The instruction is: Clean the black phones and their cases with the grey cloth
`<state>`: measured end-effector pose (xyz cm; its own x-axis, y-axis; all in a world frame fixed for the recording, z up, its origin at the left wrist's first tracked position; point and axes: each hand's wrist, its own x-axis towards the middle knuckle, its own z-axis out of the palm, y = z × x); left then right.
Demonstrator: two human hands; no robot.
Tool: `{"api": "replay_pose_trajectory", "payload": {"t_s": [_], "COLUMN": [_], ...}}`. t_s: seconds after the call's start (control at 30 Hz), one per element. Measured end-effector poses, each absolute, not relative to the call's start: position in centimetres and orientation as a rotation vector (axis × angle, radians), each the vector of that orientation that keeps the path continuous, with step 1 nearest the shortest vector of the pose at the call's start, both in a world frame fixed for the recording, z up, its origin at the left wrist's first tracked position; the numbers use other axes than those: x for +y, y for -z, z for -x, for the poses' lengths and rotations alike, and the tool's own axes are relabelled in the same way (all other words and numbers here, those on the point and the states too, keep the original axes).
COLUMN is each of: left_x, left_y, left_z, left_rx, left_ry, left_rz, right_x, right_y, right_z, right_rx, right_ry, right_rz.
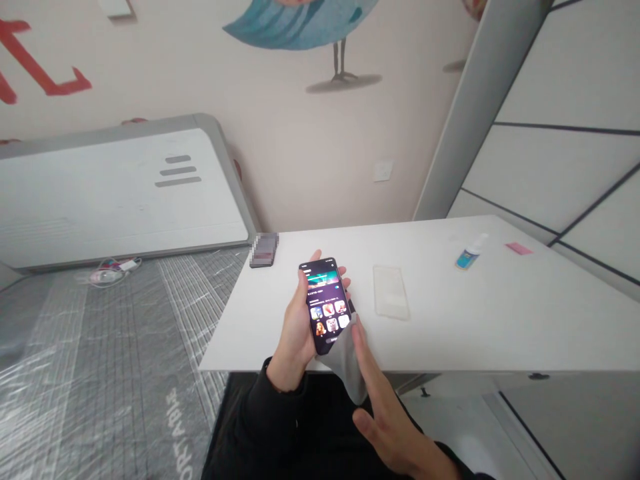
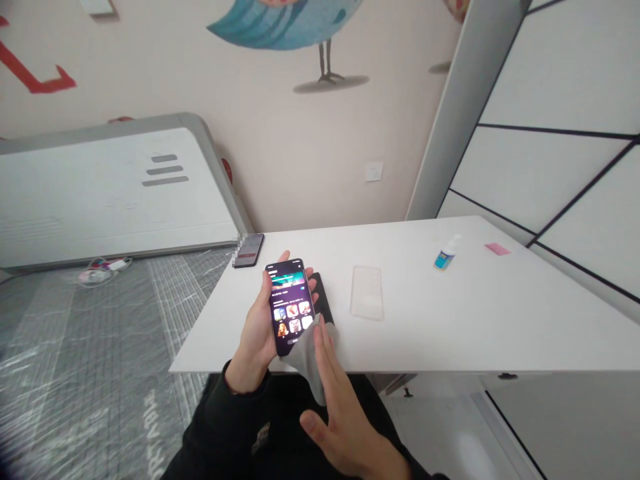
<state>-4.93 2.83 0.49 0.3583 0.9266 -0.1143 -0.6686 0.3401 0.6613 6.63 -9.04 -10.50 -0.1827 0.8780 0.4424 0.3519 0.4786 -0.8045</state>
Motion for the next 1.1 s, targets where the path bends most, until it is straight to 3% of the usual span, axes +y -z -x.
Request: {"api": "replay_pose_trajectory", "payload": {"t_s": [0.47, 0.77, 1.1], "left_x": [2.4, 2.9, 1.9], "left_y": [0.7, -0.6, 1.9], "left_z": [4.5, 5.3, 5.0], "left_rx": [0.641, 0.638, 0.673], "left_ry": [-1.144, -1.252, -1.078], "left_rz": [-0.516, -0.598, -0.599], "right_x": [-3.7, -6.8, -4.5], "right_y": [7.6, 8.8, 7.3], "right_z": [-5.8, -5.1, -6.3], "right_rx": [-1.612, -1.653, -1.598], "right_ry": [-0.675, -0.716, -0.665], "right_rz": [1.014, 1.0, 0.98]}}
